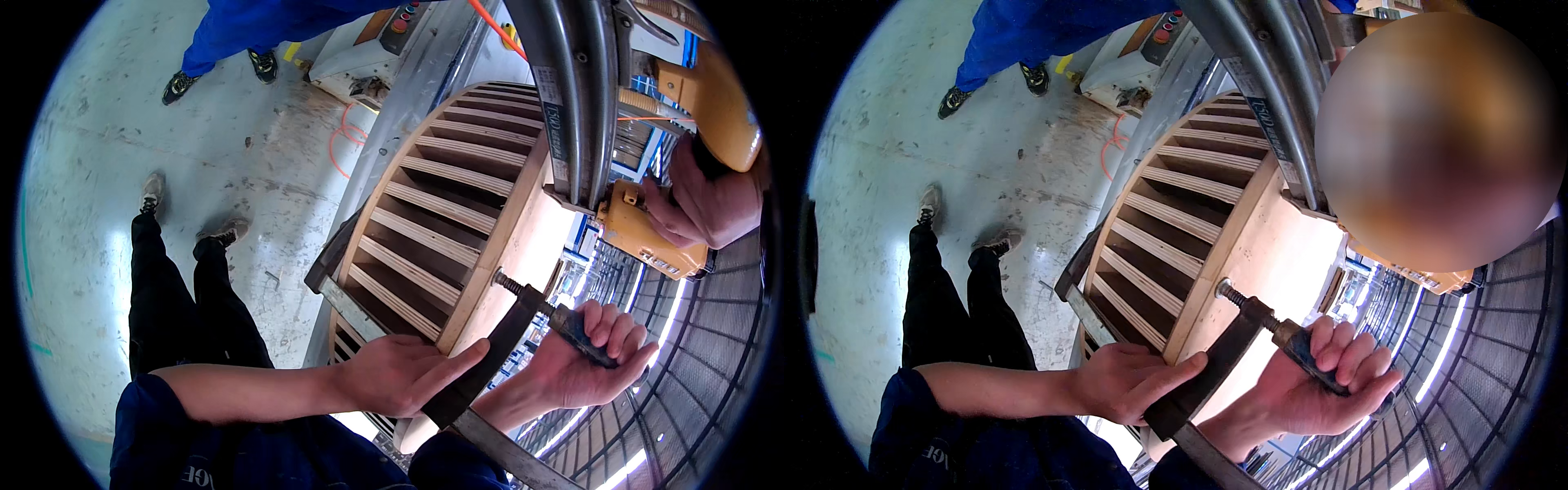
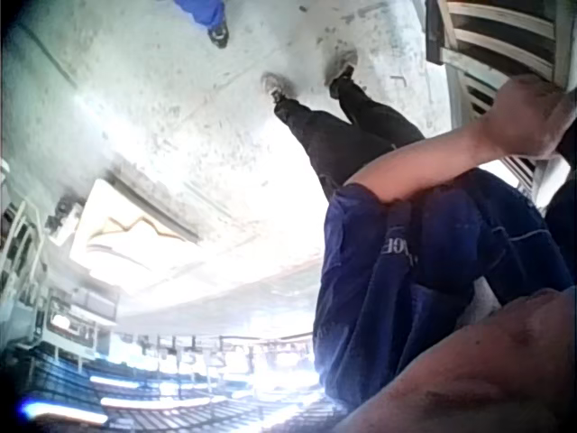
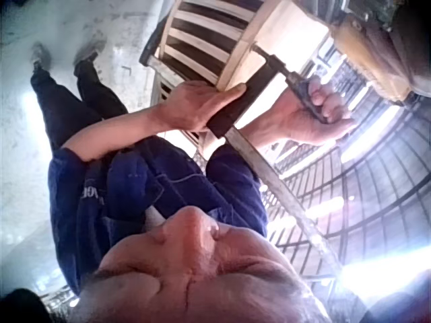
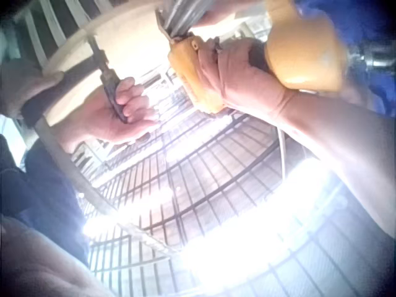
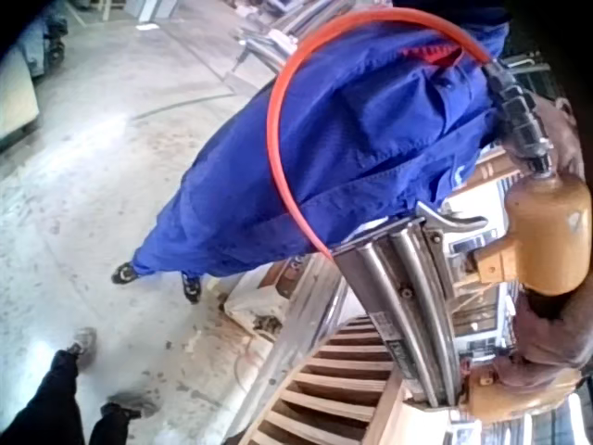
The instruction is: The person assembles a wooden furniture frame by hand, positioning slats and securing them with a pneumatic nail gun. The person works alongside a coworker in a workshop environment, manipulating the wooden structure and using tools to fasten components together.
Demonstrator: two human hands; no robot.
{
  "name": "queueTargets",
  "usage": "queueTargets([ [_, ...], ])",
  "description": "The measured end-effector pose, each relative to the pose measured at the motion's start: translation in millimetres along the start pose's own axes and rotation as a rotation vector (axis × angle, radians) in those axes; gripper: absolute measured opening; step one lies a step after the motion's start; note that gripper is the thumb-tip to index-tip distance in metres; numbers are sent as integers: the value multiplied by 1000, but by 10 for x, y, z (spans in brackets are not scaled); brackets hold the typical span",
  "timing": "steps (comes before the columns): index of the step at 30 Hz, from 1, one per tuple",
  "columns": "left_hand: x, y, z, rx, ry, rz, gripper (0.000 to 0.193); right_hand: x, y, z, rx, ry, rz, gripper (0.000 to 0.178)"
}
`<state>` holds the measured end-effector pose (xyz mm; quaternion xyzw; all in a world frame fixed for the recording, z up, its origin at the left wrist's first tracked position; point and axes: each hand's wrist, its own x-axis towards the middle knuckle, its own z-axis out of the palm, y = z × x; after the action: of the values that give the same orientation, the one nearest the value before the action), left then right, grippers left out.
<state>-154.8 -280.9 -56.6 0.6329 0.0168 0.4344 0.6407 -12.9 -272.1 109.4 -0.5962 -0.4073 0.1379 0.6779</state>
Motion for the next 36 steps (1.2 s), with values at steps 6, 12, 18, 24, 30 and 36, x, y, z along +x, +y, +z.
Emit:
queueTargets([
  [6, -69, -43, 179, 55, 77, 33, 79, 504, 223, -319, 466, -820, 138, 49],
  [12, -38, -75, 77, 93, -2, -4, 86, 272, 167, -287, 320, -387, 167, 30],
  [18, -17, 0, 49, 30, -37, -29, 83, -32, 153, 517, -109, 475, -177, 44],
  [24, -39, -59, 107, 57, 37, 3, 81, 232, 81, -232, 260, -371, 137, 44],
  [30, -44, -17, 173, 39, 115, 34, 72, 454, 161, -301, 465, -585, 165, 34],
  [36, 13, -6, 82, 84, 82, 36, 70, -231, 21, 286, -45, 360, -48, 33],
])
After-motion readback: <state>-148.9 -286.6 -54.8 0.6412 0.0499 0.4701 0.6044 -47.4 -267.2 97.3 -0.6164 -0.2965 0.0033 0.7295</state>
